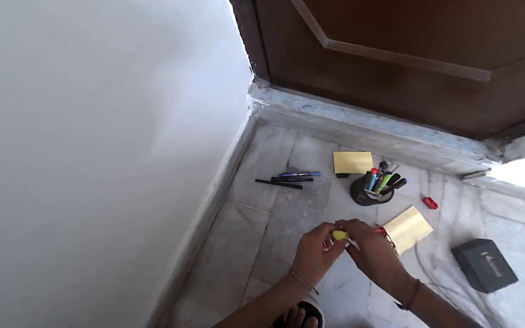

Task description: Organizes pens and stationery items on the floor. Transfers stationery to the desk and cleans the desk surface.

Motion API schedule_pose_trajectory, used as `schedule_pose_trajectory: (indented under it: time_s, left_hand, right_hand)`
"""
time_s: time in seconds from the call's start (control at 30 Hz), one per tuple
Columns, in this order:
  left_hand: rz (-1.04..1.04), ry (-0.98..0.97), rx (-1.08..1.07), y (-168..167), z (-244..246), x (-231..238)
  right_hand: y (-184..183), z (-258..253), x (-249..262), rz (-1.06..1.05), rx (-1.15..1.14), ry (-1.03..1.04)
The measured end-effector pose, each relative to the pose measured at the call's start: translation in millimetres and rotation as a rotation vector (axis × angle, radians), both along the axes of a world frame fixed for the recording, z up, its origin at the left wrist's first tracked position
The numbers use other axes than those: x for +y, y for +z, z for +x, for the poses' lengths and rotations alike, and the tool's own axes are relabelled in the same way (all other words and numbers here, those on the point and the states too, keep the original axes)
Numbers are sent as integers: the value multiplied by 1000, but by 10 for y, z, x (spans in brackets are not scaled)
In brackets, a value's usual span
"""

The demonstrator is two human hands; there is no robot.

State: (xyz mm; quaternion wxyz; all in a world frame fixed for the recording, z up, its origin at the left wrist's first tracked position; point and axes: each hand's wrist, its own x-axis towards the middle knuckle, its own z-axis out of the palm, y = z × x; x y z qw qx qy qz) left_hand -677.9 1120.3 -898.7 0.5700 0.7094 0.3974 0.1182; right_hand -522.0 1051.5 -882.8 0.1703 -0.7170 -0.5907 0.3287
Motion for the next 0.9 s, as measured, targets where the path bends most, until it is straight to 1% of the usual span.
schedule_pose_trajectory:
  time_s: [0.03,0.1,0.2,0.3,0.37,0.47,0.57,0.63,0.73,0.9]
  left_hand:
    - [17,-1,-49,-7,2,3]
    - [37,-42,-86,-39,-14,69]
    - [51,-94,-1,-88,-71,241]
    - [77,-111,107,-193,-180,425]
    - [94,-90,154,-276,-275,531]
    - [151,-38,215,-377,-396,675]
    - [228,-8,332,-438,-455,871]
    - [280,8,407,-521,-469,1042]
    - [392,24,491,-663,-449,1285]
    - [453,-123,580,-815,-335,1674]
  right_hand:
    - [-29,15,-25,53,-3,-40]
    - [-9,125,-21,73,-6,-160]
    - [104,429,34,192,-70,-328]
    - [271,745,80,299,-182,-399]
    - [289,874,110,363,-245,-426]
    - [191,956,139,337,-241,-431]
    - [5,954,172,265,-194,-384]
    - [-129,948,195,255,-254,-308]
    - [-185,949,268,234,-381,-206]
    - [-251,884,350,255,-514,-127]
